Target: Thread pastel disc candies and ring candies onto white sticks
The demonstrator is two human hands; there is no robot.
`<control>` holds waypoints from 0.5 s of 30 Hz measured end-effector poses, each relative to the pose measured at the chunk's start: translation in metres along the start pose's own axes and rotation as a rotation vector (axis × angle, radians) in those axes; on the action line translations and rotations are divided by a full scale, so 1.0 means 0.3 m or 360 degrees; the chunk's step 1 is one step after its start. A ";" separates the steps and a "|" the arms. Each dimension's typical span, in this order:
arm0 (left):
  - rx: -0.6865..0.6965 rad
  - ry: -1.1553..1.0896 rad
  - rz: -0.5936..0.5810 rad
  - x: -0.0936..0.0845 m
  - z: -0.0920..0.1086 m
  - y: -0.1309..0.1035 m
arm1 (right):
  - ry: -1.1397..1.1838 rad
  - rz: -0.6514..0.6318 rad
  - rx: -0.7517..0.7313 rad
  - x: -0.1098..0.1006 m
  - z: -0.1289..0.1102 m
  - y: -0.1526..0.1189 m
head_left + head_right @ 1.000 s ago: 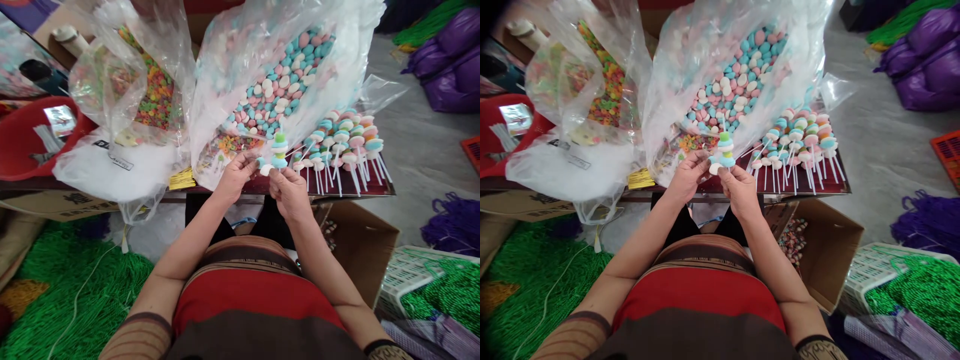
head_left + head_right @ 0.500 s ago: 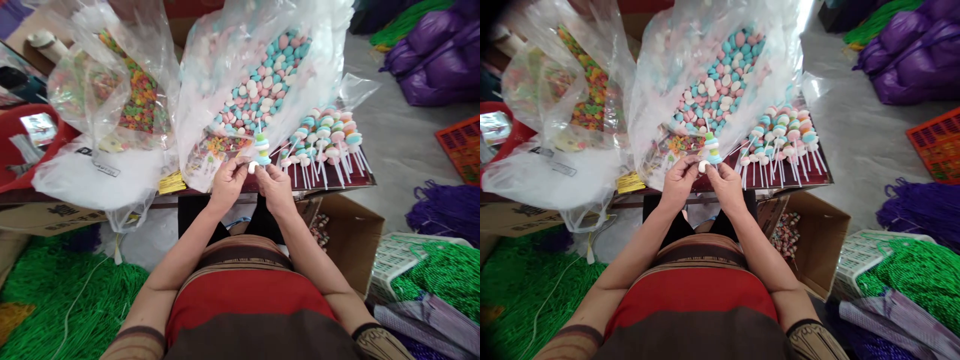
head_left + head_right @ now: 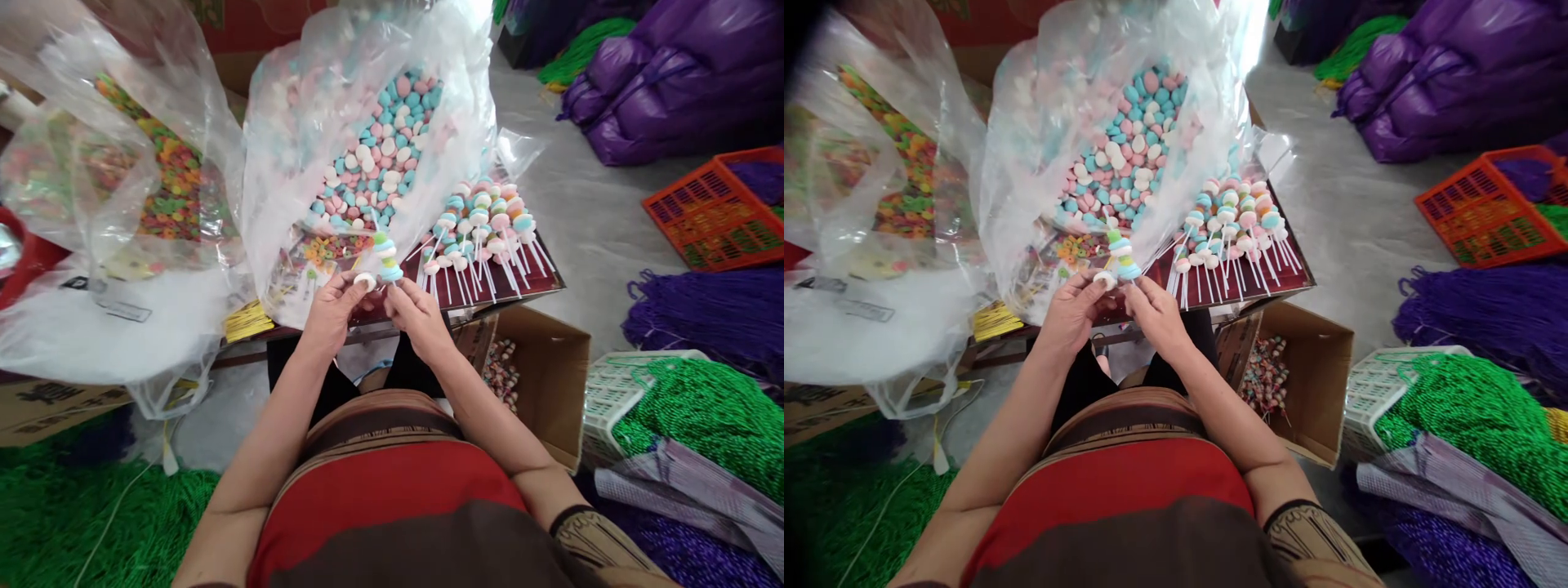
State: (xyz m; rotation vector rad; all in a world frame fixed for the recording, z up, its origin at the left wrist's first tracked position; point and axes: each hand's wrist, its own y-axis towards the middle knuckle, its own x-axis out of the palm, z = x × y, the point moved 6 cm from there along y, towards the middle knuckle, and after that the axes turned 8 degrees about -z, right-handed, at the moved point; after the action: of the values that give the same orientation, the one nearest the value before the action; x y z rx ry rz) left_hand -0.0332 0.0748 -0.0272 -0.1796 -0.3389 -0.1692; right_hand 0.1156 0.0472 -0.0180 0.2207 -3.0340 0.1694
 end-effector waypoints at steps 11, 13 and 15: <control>-0.0013 -0.0323 0.0087 -0.036 -0.024 0.034 | -0.0331 -0.0346 0.0095 -0.026 -0.009 -0.181; -0.0062 -0.0308 0.0065 -0.029 -0.027 0.028 | -0.0366 -0.0326 0.0081 -0.025 0.002 -0.177; -0.0066 -0.0267 0.0063 -0.026 -0.027 0.024 | -0.0395 -0.0303 0.0080 -0.026 0.011 -0.173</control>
State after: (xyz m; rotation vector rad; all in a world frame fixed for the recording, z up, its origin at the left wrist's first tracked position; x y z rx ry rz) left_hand -0.0364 0.0812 -0.0385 -0.2420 -0.4983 -0.1223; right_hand 0.1307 -0.0031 -0.0168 0.5730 -3.2293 0.2184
